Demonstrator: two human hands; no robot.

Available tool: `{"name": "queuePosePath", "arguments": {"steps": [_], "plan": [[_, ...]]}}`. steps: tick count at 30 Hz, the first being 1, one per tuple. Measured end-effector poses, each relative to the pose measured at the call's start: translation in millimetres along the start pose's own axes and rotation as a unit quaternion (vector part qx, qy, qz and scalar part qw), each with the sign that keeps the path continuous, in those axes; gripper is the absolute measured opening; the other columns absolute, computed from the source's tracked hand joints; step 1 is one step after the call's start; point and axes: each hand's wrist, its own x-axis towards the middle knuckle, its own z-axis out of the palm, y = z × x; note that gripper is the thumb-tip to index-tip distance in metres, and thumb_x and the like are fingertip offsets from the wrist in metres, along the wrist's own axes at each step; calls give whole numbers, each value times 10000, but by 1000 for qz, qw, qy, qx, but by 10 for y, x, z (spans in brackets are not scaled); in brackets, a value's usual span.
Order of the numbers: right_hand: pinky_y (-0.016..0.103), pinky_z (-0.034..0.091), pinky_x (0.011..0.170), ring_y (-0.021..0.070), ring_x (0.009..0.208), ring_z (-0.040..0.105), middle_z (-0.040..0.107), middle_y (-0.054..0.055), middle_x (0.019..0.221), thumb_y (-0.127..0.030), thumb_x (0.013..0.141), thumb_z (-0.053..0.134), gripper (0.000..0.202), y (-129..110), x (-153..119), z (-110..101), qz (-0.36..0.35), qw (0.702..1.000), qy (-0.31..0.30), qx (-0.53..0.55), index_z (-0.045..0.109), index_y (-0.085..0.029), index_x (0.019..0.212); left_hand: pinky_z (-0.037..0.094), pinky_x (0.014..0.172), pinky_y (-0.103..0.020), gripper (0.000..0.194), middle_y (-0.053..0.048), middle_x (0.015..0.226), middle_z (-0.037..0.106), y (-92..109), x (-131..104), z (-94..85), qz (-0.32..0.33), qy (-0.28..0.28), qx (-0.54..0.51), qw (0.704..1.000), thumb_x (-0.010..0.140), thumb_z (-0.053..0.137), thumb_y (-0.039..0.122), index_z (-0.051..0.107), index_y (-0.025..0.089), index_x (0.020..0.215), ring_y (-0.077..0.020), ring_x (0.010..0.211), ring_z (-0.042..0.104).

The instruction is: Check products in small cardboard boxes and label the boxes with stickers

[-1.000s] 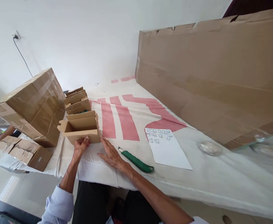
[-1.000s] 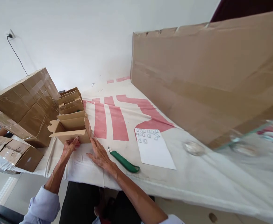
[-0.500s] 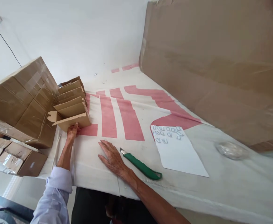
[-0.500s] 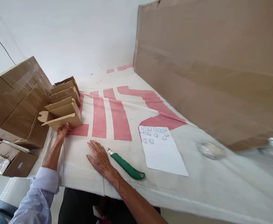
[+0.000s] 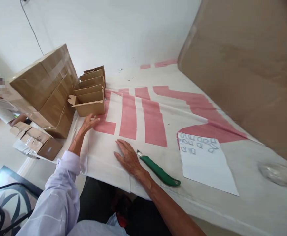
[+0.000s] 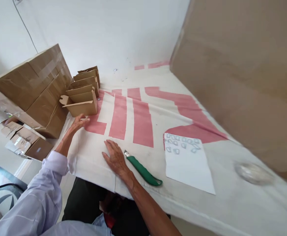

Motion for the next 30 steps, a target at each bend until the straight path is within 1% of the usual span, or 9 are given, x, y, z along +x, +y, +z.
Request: {"name": "queuePosePath", "arguments": {"steps": [3, 6, 8, 10, 13, 16, 21, 26, 30], "plan": [[621, 540, 1139, 363, 1328, 630, 666, 185, 1447, -312, 972, 580, 512, 11, 1, 15, -3, 1000, 7, 10, 627, -189, 1466, 601, 1040, -426, 718, -150, 1497, 647, 72, -642, -407, 22, -38, 23, 999, 736, 924, 432, 706, 211, 1383, -326, 1253, 705], [619, 548, 1135, 357, 1310, 638, 685, 177, 1406, -301, 956, 592, 481, -61, 37, -37, -3, 1000, 6, 20, 652, -205, 1424, 449, 1249, -559, 870, -152, 1606, 543, 67, -1180, -1149, 127, -76, 148, 978, 727, 904, 568, 629, 249, 1488, -377, 1486, 537], [598, 569, 1115, 342, 1291, 649, 697, 166, 1374, -304, 960, 592, 449, -138, 45, -124, -4, 1000, 12, 29, 666, -217, 1394, 404, 1269, -618, 980, -152, 1664, 484, -4, -1373, -1700, 124, -85, 238, 960, 678, 907, 599, 576, 265, 1537, -408, 1519, 494], [570, 581, 1101, 322, 1270, 661, 706, 154, 1348, -316, 988, 579, 403, -222, 7, -265, -10, 999, 40, 31, 672, -221, 1368, 406, 1252, -655, 1055, -164, 1692, 461, -102, -1462, -2158, 86, -129, 314, 937, 602, 929, 563, 563, 276, 1549, -451, 1538, 463], [546, 571, 1107, 307, 1258, 665, 710, 144, 1330, -344, 1030, 573, 348, -301, -153, -575, -12, 995, 100, 1, 681, -225, 1338, 355, 1234, -749, 1130, -207, 1675, 486, -226, -1539, -2540, 22, -164, 393, 905, 476, 972, 428, 587, 231, 1520, -529, 1551, 417], [543, 567, 1086, 319, 1226, 664, 713, 149, 1297, -346, 1032, 581, 323, -255, -392, -927, 10, 990, 125, -63, 703, -220, 1302, 332, 1170, -846, 1105, -221, 1638, 533, -295, -1586, -2606, 0, -160, 434, 887, 453, 970, 354, 607, 202, 1485, -584, 1531, 407], [540, 585, 1009, 342, 1127, 662, 727, 168, 1207, -370, 1013, 585, 325, -32, -818, -1301, 49, 983, 88, -155, 729, -185, 1238, 387, 1146, -813, 997, -227, 1614, 552, -438, -1486, -2505, 33, -155, 430, 889, 527, 907, 368, 619, 171, 1460, -599, 1529, 393], [534, 573, 997, 350, 1116, 649, 727, 167, 1203, -417, 1001, 601, 369, 50, -1087, -1346, 71, 981, 55, -171, 717, -190, 1267, 337, 1209, -778, 963, -168, 1613, 574, -620, -1335, -2509, 57, -135, 419, 896, 559, 865, 535, 634, 265, 1454, -575, 1527, 414], [544, 547, 1008, 366, 1131, 630, 716, 169, 1218, -406, 995, 596, 377, 30, -1110, -1305, 102, 979, 49, -170, 706, -201, 1292, 354, 1151, -842, 1107, -177, 1615, 565, -539, -1314, -2384, 88, -140, 436, 885, 534, 849, 647, 553, 222, 1513, -582, 1464, 481]]}}
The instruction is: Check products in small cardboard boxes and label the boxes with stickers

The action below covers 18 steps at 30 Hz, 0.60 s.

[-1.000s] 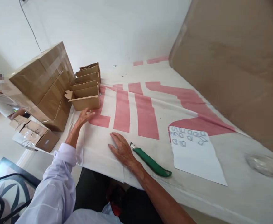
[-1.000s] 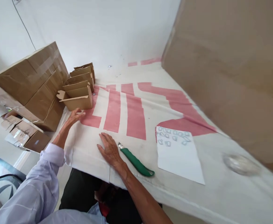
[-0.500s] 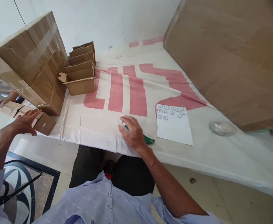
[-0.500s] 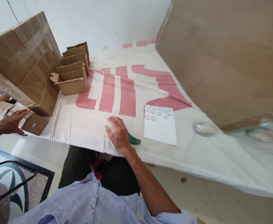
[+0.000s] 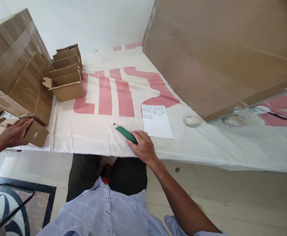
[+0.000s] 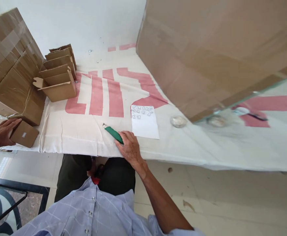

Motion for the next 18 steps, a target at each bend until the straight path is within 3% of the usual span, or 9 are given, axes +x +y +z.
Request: {"name": "queuePosePath", "arguments": {"steps": [3, 8, 12, 15, 18], "plan": [[546, 530, 1016, 367, 1129, 617, 709, 163, 1207, -370, 1000, 576, 359, -21, 18, 21, 15, 1000, -1, 2, 708, -207, 1291, 408, 1162, -757, 1092, -157, 1586, 588, 411, 72, -26, 43, 23, -19, 999, 559, 868, 648, 532, 252, 1520, -531, 1413, 548], [541, 519, 1014, 364, 1124, 605, 702, 162, 1200, -352, 992, 574, 360, -23, 9, 46, 20, 1000, 10, 7, 707, -202, 1291, 397, 1190, -623, 1016, -163, 1585, 574, 1478, 257, -28, 135, 51, -75, 987, 686, 844, 644, 494, 258, 1559, -462, 1416, 550], [528, 528, 1001, 358, 1119, 617, 712, 164, 1198, -348, 991, 577, 344, -32, 8, 44, 19, 1000, 14, 6, 709, -193, 1269, 366, 1192, -615, 986, -204, 1558, 592, 2199, 412, 78, 195, 84, -113, 971, 737, 856, 651, 502, 221, 1550, -461, 1435, 533], [516, 534, 993, 352, 1117, 626, 717, 163, 1194, -345, 993, 578, 334, -48, 23, 34, 17, 1000, 16, 4, 710, -188, 1257, 366, 1211, -623, 1069, -212, 1586, 569, 2397, 431, 117, 218, 82, -151, 961, 742, 862, 707, 452, 223, 1602, -468, 1468, 513], [519, 529, 1000, 351, 1121, 623, 718, 160, 1198, -341, 1005, 569, 332, -59, 30, 34, 22, 1000, 16, 7, 710, -194, 1266, 325, 1260, -654, 1113, -185, 1662, 495, 2195, 362, 63, 183, 116, -182, 959, 761, 832, 759, 383, 274, 1656, -462, 1552, 427]]}}
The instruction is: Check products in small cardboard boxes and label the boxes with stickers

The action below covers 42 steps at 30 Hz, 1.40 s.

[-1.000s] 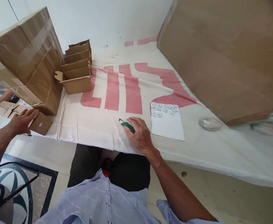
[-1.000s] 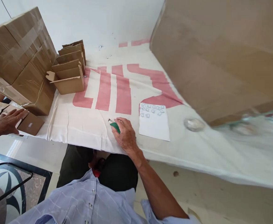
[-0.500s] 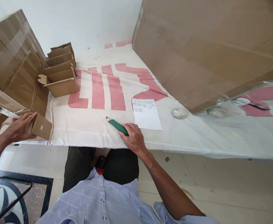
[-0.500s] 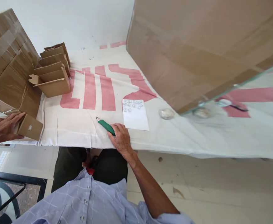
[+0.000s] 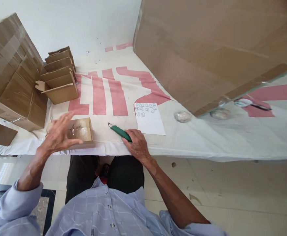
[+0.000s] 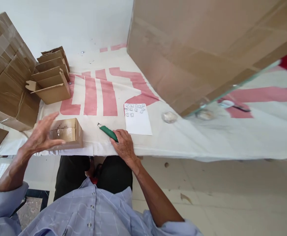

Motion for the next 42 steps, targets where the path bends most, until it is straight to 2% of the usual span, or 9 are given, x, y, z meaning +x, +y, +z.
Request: {"name": "queuePosePath", "arguments": {"steps": [3, 5, 10, 15, 23, 31, 34, 37, 42], "plan": [[528, 524, 1009, 356, 1134, 619, 714, 161, 1216, -339, 1008, 565, 342, 3, -8, 10, 3, 1000, -2, 2, 704, -199, 1289, 317, 1264, -708, 1073, -178, 1682, 458, -330, -237, -224, -90, 58, -16, 994, 778, 816, 752, 398, 286, 1650, -458, 1562, 415], [529, 526, 1005, 359, 1135, 620, 712, 167, 1221, -345, 1009, 568, 349, 13, -17, 18, 0, 1000, 0, 1, 702, -195, 1295, 397, 1234, -690, 1108, -175, 1686, 444, -551, -422, -288, -144, 48, -84, 985, 740, 849, 739, 396, 300, 1651, -453, 1536, 460], [538, 526, 1010, 361, 1128, 621, 710, 166, 1216, -356, 1010, 572, 361, 43, -33, 32, -9, 1000, 1, 2, 699, -209, 1313, 438, 1240, -634, 1225, -213, 1657, 447, -779, -714, -35, -172, 41, -273, 946, 604, 970, 679, 436, 253, 1621, -461, 1539, 461], [535, 548, 973, 351, 1082, 628, 713, 162, 1179, -359, 1005, 582, 335, 7, -26, 22, -17, 1000, 11, -7, 705, -205, 1277, 428, 1253, -635, 1254, -196, 1640, 478, -591, -723, 349, -147, 99, -330, 927, 535, 1026, 630, 440, 285, 1589, -441, 1508, 503], [545, 566, 997, 353, 1128, 639, 696, 165, 1220, -387, 1027, 585, 350, -184, 119, -127, -32, 999, -1, -5, 701, -215, 1309, 381, 1285, -639, 971, -230, 1698, 420, -284, -806, 742, -125, 189, -398, 889, 613, 984, 658, 455, 285, 1336, -411, 1585, 430], [560, 587, 971, 357, 1101, 648, 699, 162, 1170, -434, 1022, 570, 363, -166, 147, -50, -5, 999, -37, -6, 702, -225, 1286, 484, 1201, -580, 660, -196, 1626, 525, -216, -910, 767, -152, 185, -438, 866, 702, 943, 614, 468, 267, 1001, -383, 1499, 534], [527, 598, 1000, 336, 1160, 672, 699, 159, 1245, -497, 1036, 577, 405, -368, 193, -114, 19, 995, -12, 102, 695, -231, 1317, 511, 1169, -554, 615, -183, 1601, 545, -196, -919, 761, -146, 181, -439, 868, 726, 937, 589, 488, 258, 984, -369, 1452, 568], [445, 607, 1008, 284, 1209, 695, 717, 129, 1327, -503, 1095, 479, 434, -669, 249, -210, 41, 966, -50, 250, 677, -244, 1382, 523, 1152, -543, 549, -167, 1606, 531, -167, -910, 760, -139, 169, -440, 871, 768, 918, 551, 543, 253, 1036, -359, 1432, 581], [438, 571, 1077, 283, 1254, 691, 738, 120, 1375, -530, 1111, 412, 488, -906, 263, -238, 65, 951, -58, 296, 698, -228, 1366, 526, 1158, -550, 469, -133, 1603, 518, -102, -891, 707, -141, 151, -412, 887, 829, 862, 559, 664, 269, 1139, -372, 1448, 558]]}}
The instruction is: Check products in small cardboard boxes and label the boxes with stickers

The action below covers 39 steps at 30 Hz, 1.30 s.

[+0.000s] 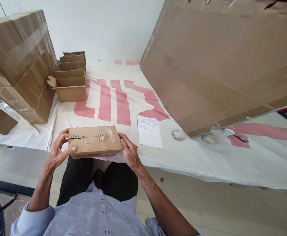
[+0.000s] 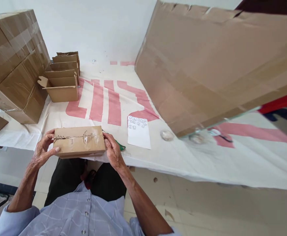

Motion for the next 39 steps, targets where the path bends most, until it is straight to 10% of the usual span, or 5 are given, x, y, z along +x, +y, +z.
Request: {"name": "queuePosePath", "arguments": {"steps": [9, 19, 23, 27, 39], "plan": [[438, 540, 1088, 285, 1270, 651, 698, 132, 1368, -474, 1121, 395, 434, 134, 38, -145, -50, 993, -27, -106, 663, -234, 1365, 349, 1316, -564, 616, -102, 1587, 443, 45, -10, -32, 27, -49, 69, 996, 874, 813, 568, 678, 345, 1433, -373, 1555, 383], [375, 469, 817, 286, 978, 573, 657, 140, 1074, -207, 988, 497, 190, 537, 225, -280, 15, 899, -88, -430, 665, -198, 1076, 478, 1208, -523, 599, -111, 1434, 453, 141, -16, 69, 9, -43, 72, 996, 879, 794, 570, 652, 270, 1378, -341, 1428, 475], [336, 460, 696, 240, 812, 583, 627, 60, 880, -321, 1047, 393, 281, 212, 399, -490, 37, 959, 11, -279, 650, -212, 1012, 499, 1189, -520, 617, -112, 1426, 452, 153, -34, 82, 11, -48, 64, 997, 866, 807, 567, 643, 268, 1380, -342, 1438, 461], [309, 463, 652, 187, 681, 581, 620, 7, 732, -498, 1094, 460, 418, -454, 564, -762, -55, 981, -112, -147, 693, -218, 888, 482, 1214, -533, 636, -119, 1451, 457, 150, -34, 74, 18, -55, 69, 996, 868, 809, 558, 632, 275, 1410, -350, 1483, 420], [320, 266, 598, 166, 700, 574, 721, 57, 821, -515, 1135, 424, 539, -1364, 1040, -616, -238, 816, -307, -429, 784, -199, 888, 423, 1273, -580, 648, -124, 1484, 466, 174, -52, 81, 17, -48, 86, 995, 854, 820, 571, 646, 278, 1405, -377, 1514, 423]]}}
